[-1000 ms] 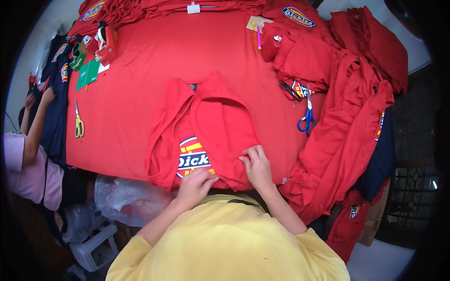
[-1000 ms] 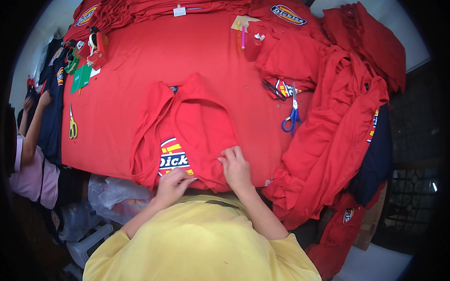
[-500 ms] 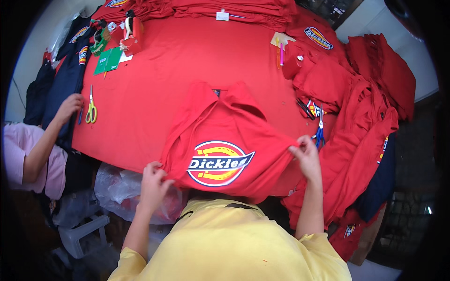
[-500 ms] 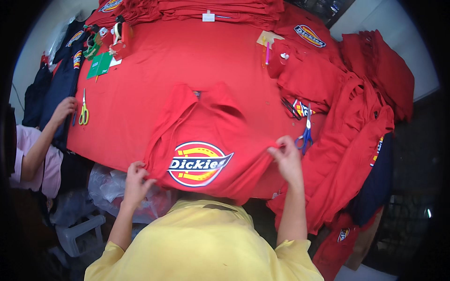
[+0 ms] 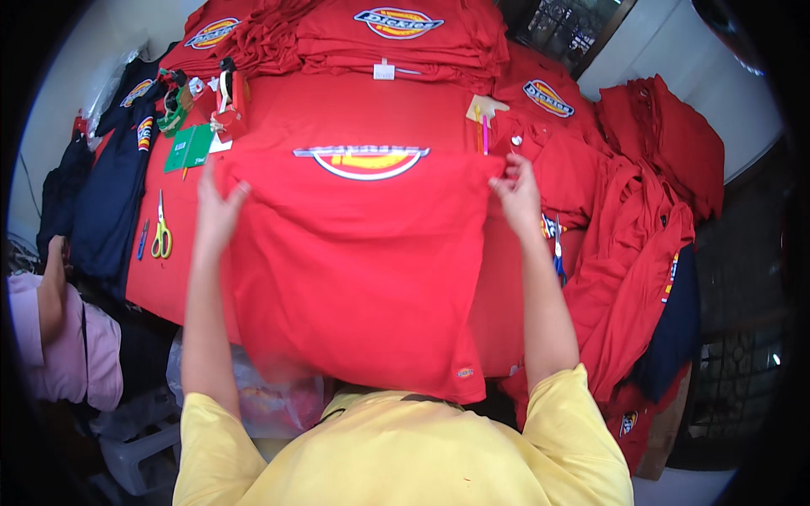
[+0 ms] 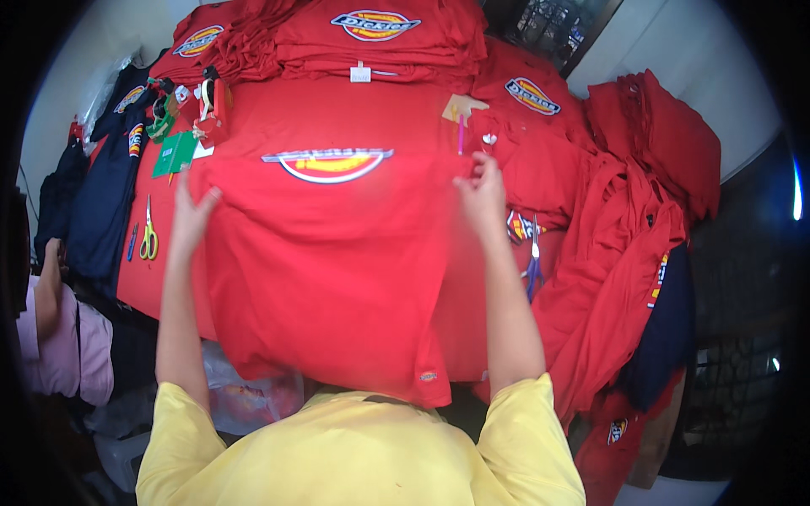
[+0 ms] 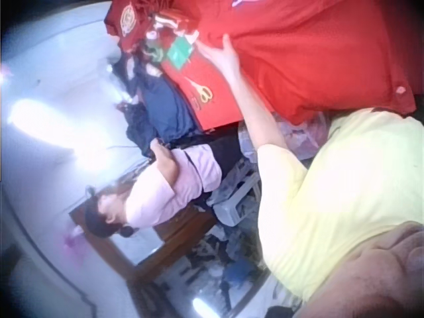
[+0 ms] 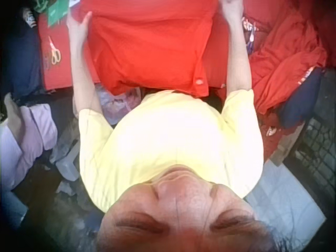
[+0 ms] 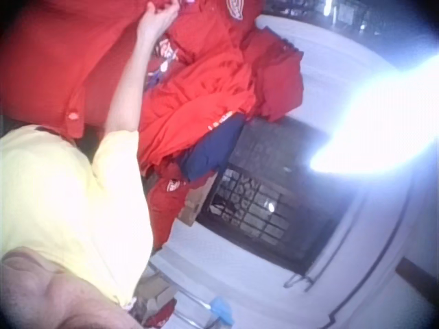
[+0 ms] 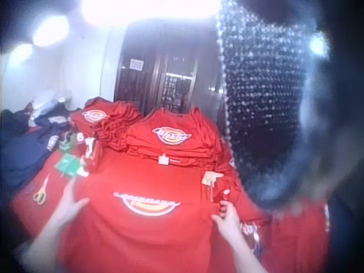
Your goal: The person picks up red shirts from a large pile, spreads each one out on a table, and uses a lint roller and small shears to remove debris and loose threads.
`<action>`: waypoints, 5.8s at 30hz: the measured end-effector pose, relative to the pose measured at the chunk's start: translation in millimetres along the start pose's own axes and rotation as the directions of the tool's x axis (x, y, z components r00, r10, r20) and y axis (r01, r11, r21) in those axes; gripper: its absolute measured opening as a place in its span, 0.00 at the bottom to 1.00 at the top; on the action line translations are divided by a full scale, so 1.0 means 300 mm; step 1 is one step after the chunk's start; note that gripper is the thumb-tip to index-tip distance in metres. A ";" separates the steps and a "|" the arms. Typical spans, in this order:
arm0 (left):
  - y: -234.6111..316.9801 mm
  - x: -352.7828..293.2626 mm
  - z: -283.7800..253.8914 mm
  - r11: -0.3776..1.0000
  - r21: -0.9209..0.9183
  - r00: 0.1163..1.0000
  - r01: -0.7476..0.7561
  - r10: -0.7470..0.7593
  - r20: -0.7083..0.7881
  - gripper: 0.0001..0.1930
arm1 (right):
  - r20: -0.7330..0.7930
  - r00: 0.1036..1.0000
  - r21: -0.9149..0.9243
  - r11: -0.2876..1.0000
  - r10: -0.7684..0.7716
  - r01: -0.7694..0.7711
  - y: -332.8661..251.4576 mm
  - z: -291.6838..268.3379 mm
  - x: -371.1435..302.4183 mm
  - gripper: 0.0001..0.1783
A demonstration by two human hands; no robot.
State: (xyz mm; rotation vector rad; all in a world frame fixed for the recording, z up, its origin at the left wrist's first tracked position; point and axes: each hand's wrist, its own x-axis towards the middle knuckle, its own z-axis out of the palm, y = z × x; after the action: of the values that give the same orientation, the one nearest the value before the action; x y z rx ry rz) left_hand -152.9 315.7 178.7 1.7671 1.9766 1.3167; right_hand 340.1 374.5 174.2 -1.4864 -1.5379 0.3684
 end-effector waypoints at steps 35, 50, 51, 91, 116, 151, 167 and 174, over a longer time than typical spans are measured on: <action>0.039 -0.280 0.271 0.948 0.281 0.970 -0.147 0.083 0.229 0.32 | 0.613 0.610 0.453 0.409 0.502 -0.792 -0.157 -0.343 -0.623 0.08; 0.587 -0.438 0.520 0.794 -0.579 0.770 -0.187 0.484 0.415 0.21 | 0.400 0.678 0.350 0.786 -0.617 0.509 -0.585 -0.095 -0.391 0.06; 0.584 -0.449 0.522 0.821 -0.519 0.810 -0.238 0.463 0.361 0.21 | 0.475 0.668 0.361 0.819 -0.573 0.446 -0.543 -0.092 -0.405 0.08; 0.593 -0.321 0.450 0.690 -0.671 0.903 0.271 0.058 0.425 0.17 | 0.420 0.858 -0.047 0.937 -0.296 0.346 -0.309 -0.005 -0.284 0.15; 0.372 -0.414 0.148 0.889 -0.437 0.944 0.135 0.019 0.330 0.16 | 0.016 0.981 -0.683 0.714 -0.196 0.154 0.120 -0.148 -0.189 0.16; -0.145 -0.751 -0.299 0.927 -0.008 0.889 0.375 -0.357 0.286 0.08 | 0.503 0.864 -0.234 0.966 0.021 0.113 0.016 -0.190 -0.665 0.06; -0.169 -0.747 -0.358 0.657 -0.591 0.881 0.468 -0.397 0.257 0.03 | 0.493 0.808 0.298 0.809 0.324 -0.506 0.071 -0.274 -0.665 0.07; -0.188 -0.684 -0.244 0.882 -0.066 0.871 0.467 -0.445 0.208 0.07 | 0.300 0.902 -0.317 0.924 0.312 -0.214 0.071 -0.175 -0.660 0.10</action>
State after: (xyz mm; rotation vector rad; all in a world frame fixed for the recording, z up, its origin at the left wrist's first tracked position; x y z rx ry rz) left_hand -183.4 107.5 99.4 1.2101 1.9988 1.0370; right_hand 360.0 181.3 105.5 -1.9438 -1.7140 0.6223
